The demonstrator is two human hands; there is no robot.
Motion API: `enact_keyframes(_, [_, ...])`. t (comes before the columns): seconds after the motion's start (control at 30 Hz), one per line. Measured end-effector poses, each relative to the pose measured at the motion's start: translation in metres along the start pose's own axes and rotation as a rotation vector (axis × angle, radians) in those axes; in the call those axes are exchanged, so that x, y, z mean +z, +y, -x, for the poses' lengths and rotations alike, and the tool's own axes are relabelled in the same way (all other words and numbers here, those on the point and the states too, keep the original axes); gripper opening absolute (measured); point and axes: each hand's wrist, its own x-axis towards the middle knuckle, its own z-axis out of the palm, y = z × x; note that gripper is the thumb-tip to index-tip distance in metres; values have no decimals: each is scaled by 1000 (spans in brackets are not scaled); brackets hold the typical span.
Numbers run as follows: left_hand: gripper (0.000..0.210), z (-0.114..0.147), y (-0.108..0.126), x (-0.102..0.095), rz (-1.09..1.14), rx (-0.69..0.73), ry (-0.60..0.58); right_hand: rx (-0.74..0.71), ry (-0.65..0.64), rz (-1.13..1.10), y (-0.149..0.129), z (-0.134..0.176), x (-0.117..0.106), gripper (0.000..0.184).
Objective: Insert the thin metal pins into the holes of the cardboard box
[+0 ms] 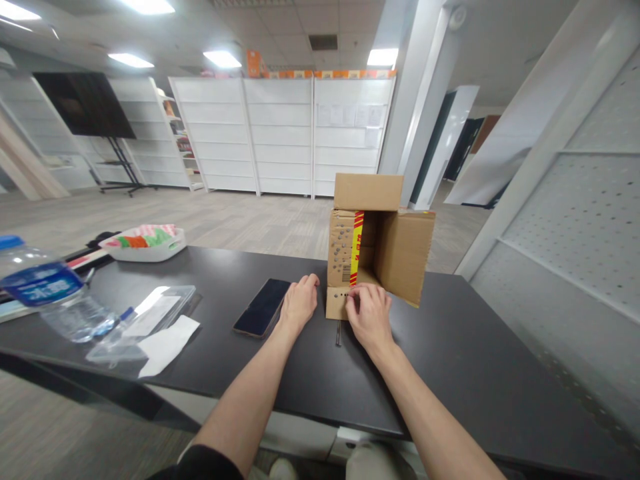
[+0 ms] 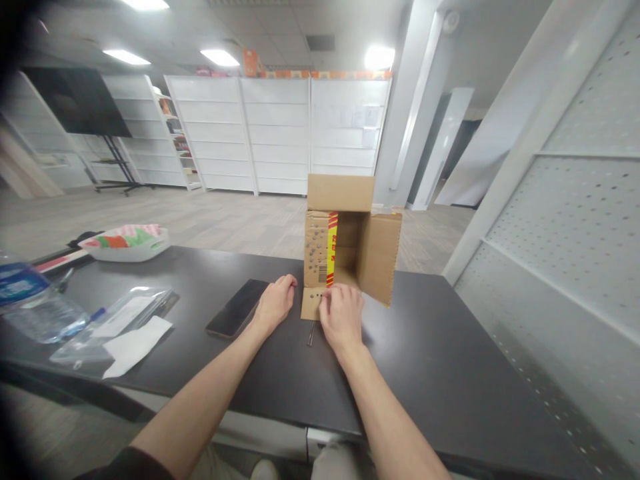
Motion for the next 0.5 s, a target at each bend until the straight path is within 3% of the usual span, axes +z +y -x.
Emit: enact_keyframes(0.5, [25,1,0,-1,8,5,5,-48,-23,-29,-2,0,-4,13])
